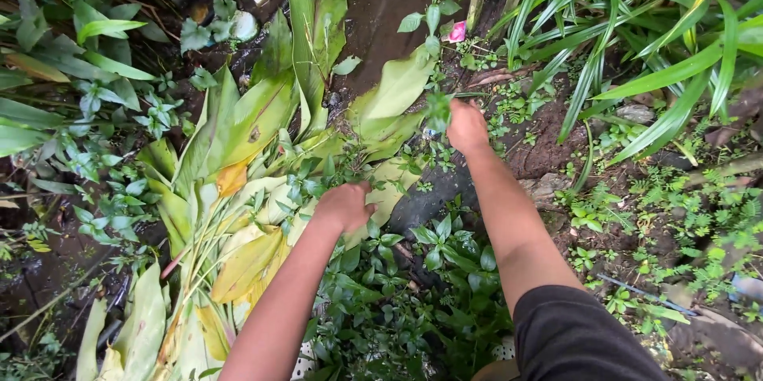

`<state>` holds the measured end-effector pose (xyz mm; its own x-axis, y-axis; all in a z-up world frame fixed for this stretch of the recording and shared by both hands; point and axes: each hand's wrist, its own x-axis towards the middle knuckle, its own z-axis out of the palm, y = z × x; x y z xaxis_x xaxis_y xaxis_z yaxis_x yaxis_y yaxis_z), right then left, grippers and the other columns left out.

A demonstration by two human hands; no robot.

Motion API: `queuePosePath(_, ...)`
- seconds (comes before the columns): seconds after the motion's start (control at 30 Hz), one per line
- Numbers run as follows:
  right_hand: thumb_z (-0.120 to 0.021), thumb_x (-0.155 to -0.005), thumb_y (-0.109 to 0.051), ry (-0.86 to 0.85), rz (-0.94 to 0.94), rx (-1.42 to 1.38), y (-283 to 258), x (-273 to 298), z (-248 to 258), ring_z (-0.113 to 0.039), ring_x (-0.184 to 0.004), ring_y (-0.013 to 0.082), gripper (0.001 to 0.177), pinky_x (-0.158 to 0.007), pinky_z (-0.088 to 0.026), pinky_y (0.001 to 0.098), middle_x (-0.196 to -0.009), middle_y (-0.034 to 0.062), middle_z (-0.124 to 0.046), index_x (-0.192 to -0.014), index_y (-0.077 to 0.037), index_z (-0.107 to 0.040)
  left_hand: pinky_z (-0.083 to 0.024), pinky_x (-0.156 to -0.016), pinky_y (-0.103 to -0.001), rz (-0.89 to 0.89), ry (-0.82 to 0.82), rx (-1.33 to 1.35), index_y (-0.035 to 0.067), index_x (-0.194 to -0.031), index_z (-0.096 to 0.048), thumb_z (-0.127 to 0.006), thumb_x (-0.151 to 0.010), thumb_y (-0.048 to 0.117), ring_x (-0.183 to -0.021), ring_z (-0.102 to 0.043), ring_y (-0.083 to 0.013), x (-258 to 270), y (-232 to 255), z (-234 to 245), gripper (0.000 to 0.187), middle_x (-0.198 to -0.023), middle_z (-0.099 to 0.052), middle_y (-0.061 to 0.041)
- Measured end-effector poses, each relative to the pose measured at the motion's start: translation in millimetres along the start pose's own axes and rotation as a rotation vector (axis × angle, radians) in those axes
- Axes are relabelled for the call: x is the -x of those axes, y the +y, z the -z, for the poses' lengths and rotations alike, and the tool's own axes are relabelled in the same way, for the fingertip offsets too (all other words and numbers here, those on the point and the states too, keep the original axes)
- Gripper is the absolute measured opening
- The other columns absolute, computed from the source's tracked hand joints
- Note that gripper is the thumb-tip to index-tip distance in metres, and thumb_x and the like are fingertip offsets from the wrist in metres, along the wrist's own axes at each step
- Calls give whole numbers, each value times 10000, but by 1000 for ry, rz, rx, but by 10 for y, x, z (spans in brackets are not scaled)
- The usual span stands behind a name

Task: The person repeatedly pulls small weeds and grass from the ground by hand in a garden area. They gather the removed plants into a growing pile on the ground. The task continues throughout the clip with no tools used.

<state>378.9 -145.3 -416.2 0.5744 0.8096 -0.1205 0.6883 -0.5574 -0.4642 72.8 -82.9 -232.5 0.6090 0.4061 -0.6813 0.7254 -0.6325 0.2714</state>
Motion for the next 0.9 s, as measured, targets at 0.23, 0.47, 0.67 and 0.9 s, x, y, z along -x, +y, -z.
queuePosePath(0.23,-597,-937,-38,216,-272,-347,-484,279,491,-672,-1107,469,252,-974,-524,604,-1076,267,-712,-1187,-16,-619,-485,-1049,-608,-20,7,57,48,-1415,-576,-578,-996,323,-1285,-578,-477,149,153,251,501,-1367,-621,-270)
queuePosePath(0.47,-615,-916,18,126,-111,-694,-1996,599,269,-675,-1153,407,347,-1063,-507,532,-1153,227,-718,-1261,-14,-636,-485,-1051,-581,13,121,125,59,-1368,-615,-578,-1011,304,-1226,-627,-442,380,68,575,434,-1236,-682,-256)
queuePosePath(0.67,-645,-1012,-240,-249,29,-444,-2090,928,938,-673,-1164,277,470,-1180,-416,541,-1367,216,-633,-1419,-22,-554,-483,-1055,-588,-16,152,95,28,-1348,-616,-571,-1012,297,-1179,-652,-446,369,12,627,433,-1155,-708,-265)
queuePosePath(0.9,-861,-750,-425,212,127,813,489,771,447,-621,-1069,326,501,-897,-454,523,-1058,116,-664,-1117,-126,-695,-471,-1070,-600,-71,58,65,37,-1377,-603,-578,-1006,295,-1267,-595,-455,181,186,540,452,-1291,-655,-283)
